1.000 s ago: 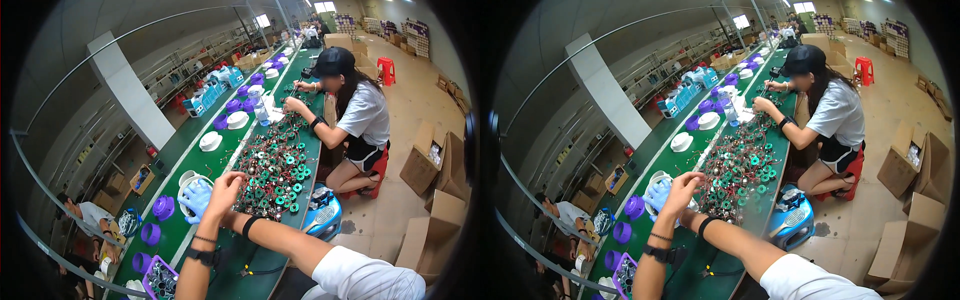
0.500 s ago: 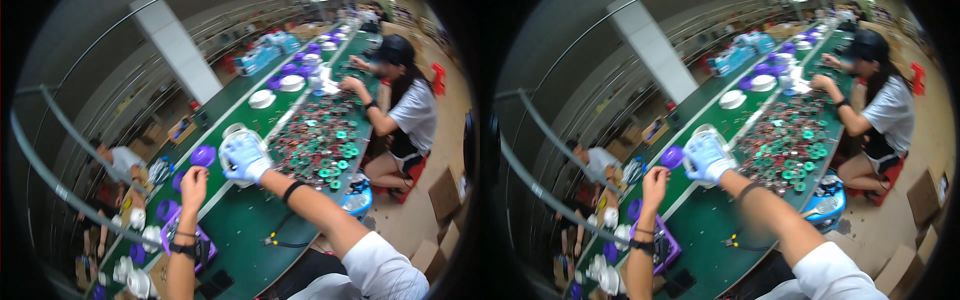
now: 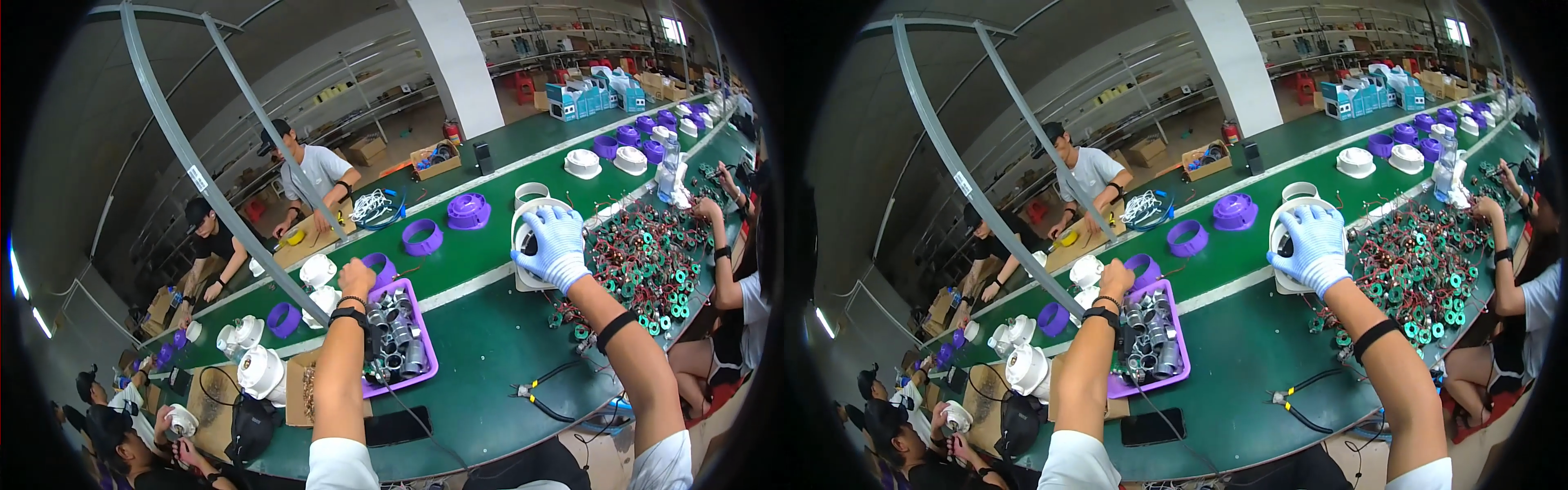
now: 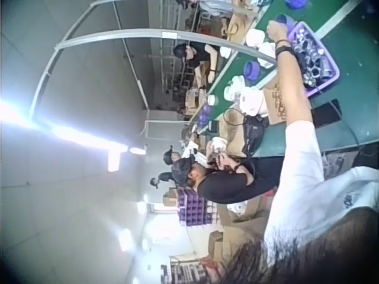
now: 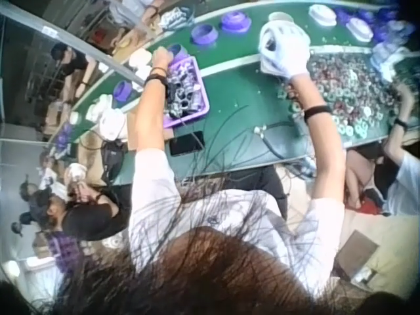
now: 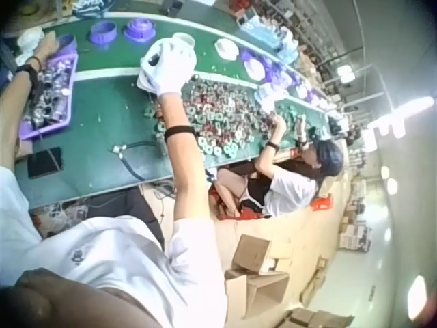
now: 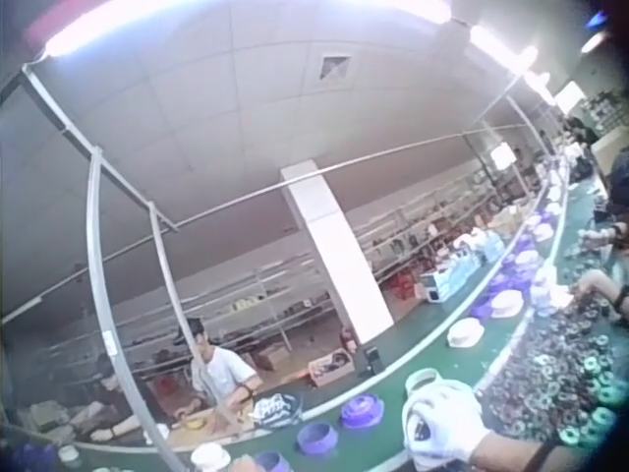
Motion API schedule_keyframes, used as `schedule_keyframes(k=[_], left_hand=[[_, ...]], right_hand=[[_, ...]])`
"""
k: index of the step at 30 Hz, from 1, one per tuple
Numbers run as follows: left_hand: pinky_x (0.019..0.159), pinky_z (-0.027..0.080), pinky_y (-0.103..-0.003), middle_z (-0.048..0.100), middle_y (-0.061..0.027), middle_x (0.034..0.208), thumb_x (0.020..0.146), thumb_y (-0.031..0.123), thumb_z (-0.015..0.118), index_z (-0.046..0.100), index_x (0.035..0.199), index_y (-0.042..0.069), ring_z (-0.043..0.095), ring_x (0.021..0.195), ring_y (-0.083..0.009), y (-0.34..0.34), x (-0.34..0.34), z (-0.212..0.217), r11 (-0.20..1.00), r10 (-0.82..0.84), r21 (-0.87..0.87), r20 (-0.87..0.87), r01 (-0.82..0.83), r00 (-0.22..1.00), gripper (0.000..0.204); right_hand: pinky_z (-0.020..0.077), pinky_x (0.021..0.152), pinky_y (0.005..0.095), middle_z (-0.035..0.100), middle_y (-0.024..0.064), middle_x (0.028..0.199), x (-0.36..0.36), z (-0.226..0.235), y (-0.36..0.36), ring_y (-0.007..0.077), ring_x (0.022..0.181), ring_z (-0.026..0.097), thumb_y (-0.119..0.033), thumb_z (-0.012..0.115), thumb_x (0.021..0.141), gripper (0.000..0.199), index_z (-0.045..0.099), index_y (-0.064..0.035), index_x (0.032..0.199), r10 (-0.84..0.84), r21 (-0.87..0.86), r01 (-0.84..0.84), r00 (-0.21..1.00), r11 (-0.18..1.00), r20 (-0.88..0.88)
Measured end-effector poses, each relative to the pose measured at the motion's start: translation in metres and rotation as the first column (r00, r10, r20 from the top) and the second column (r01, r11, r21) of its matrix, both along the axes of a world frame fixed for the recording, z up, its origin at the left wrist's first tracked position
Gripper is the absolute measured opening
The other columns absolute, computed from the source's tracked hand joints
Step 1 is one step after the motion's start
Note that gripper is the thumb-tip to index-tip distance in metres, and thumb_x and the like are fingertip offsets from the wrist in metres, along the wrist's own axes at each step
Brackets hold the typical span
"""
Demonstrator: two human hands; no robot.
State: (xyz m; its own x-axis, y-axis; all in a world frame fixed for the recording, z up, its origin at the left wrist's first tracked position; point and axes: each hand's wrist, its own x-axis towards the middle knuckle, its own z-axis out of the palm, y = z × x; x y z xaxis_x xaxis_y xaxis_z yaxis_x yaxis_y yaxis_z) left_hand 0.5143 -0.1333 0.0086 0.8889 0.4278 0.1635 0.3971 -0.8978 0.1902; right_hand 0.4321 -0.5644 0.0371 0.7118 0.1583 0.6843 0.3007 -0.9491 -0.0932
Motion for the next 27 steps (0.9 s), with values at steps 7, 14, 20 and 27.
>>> schedule_keyframes(k=[7,14,20,27], left_hand=[[0.112,0.033,-0.052,0.039,-0.0225,0.153,0.094,0.033,0.059,0.056,0.140,0.017,0.038,0.138,-0.0427,0.085,0.050,-0.021,0.909,0.417,0.061,-0.174,-0.413,0.892,0.049],[0.113,0.034,-0.053,0.041,-0.0254,0.152,0.092,0.028,0.059,0.063,0.135,0.011,0.036,0.140,-0.0484,0.155,0.063,-0.053,0.907,0.416,0.043,-0.239,-0.419,0.877,0.046],[0.090,0.056,-0.038,0.074,-0.0065,0.113,0.092,0.027,0.068,0.078,0.106,0.016,0.068,0.111,-0.0255,0.168,0.065,-0.034,0.861,0.336,0.407,-0.004,-0.306,0.942,0.021],[0.098,0.051,-0.048,0.058,-0.0237,0.136,0.100,0.029,0.050,0.056,0.139,0.009,0.061,0.121,-0.0370,0.144,0.045,-0.052,0.931,0.211,0.329,-0.123,-0.161,0.970,0.044]], right_hand=[[0.0353,0.103,0.0499,0.061,0.0130,0.120,0.004,-0.006,-0.003,0.0315,0.115,0.054,-0.056,0.078,0.066,0.069,0.067,-0.0124,0.118,-0.055,-0.017,0.055,0.998,0.998,0.005],[0.0348,0.103,0.0511,0.060,0.0106,0.114,0.010,-0.008,0.000,0.0308,0.112,0.053,-0.056,0.079,0.063,0.066,0.067,-0.0135,0.112,-0.031,-0.003,0.031,0.998,1.000,0.051],[0.0312,0.110,0.0526,0.061,0.0114,0.119,0.008,0.003,0.004,0.0307,0.117,0.053,-0.059,0.078,0.065,0.071,0.068,-0.0131,0.118,-0.062,-0.003,0.062,0.997,0.998,-0.053],[0.0346,0.106,0.0522,0.061,0.0095,0.107,0.003,-0.006,-0.005,0.0303,0.113,0.054,-0.053,0.078,0.066,0.061,0.067,-0.0167,0.113,-0.047,0.013,0.046,0.997,0.999,0.068]])
